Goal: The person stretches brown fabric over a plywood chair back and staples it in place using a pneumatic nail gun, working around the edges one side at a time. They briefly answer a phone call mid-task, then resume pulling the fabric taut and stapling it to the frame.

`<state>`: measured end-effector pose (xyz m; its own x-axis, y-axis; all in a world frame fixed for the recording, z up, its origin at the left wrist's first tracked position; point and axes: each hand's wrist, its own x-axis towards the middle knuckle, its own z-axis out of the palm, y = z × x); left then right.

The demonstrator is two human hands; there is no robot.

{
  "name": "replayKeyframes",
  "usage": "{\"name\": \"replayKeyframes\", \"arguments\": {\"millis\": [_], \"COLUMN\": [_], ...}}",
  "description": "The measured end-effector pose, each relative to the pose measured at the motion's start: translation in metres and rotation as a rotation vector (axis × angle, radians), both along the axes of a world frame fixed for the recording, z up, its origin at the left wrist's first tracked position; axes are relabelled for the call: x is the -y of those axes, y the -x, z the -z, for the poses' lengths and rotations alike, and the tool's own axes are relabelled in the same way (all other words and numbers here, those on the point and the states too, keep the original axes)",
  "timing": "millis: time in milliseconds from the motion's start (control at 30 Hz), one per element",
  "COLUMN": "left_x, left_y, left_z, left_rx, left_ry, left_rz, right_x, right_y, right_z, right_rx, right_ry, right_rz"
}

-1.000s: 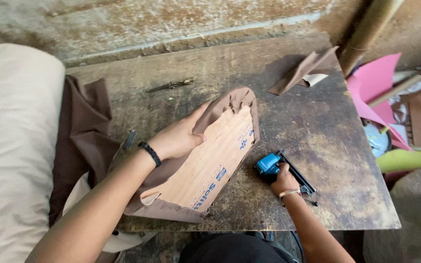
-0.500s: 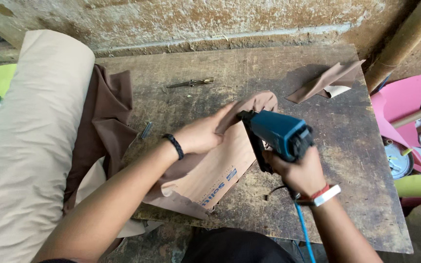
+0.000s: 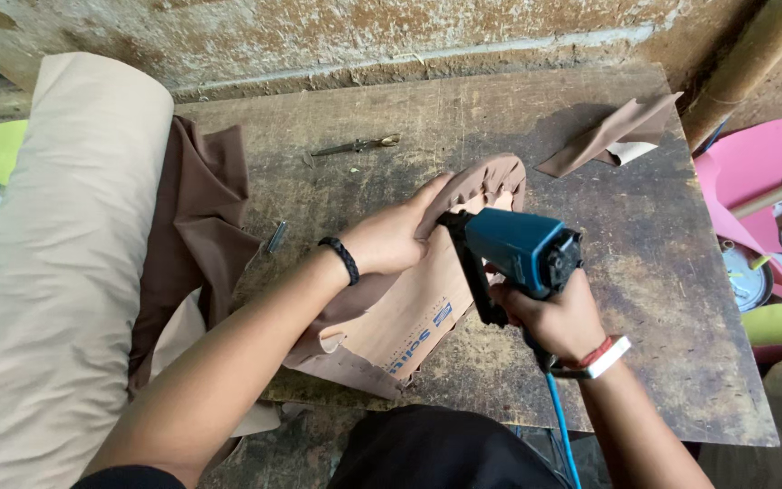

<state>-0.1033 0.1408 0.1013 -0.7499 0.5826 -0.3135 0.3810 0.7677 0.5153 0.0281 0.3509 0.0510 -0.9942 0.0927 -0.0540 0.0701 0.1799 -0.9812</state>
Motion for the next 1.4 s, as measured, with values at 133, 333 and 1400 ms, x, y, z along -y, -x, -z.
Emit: {"name": "replayKeyframes", "arguments": {"millis": [133,333,1400], "left_x": [-0.002,0.001,0.123], "left_y": [-0.002,0.001,-0.095], "left_z": [-0.004,0.003,0.093], "left_rx": [0.003,-0.046,-0.159], "left_ry": [0.018,0.049,-0.992], "left_rz": [0.002,0.048,-0.288], "right_x": [0.015,0.027,0.142], "right_y": [-0.008,-0.015,0.028], "right_z": [-0.001,0.002,0.013], "right_rx": [-0.078,-0.061,-0.139], "right_ry": [0.066,0.049,0.185], "right_rz": [0.015,-0.031,-0.230]}}
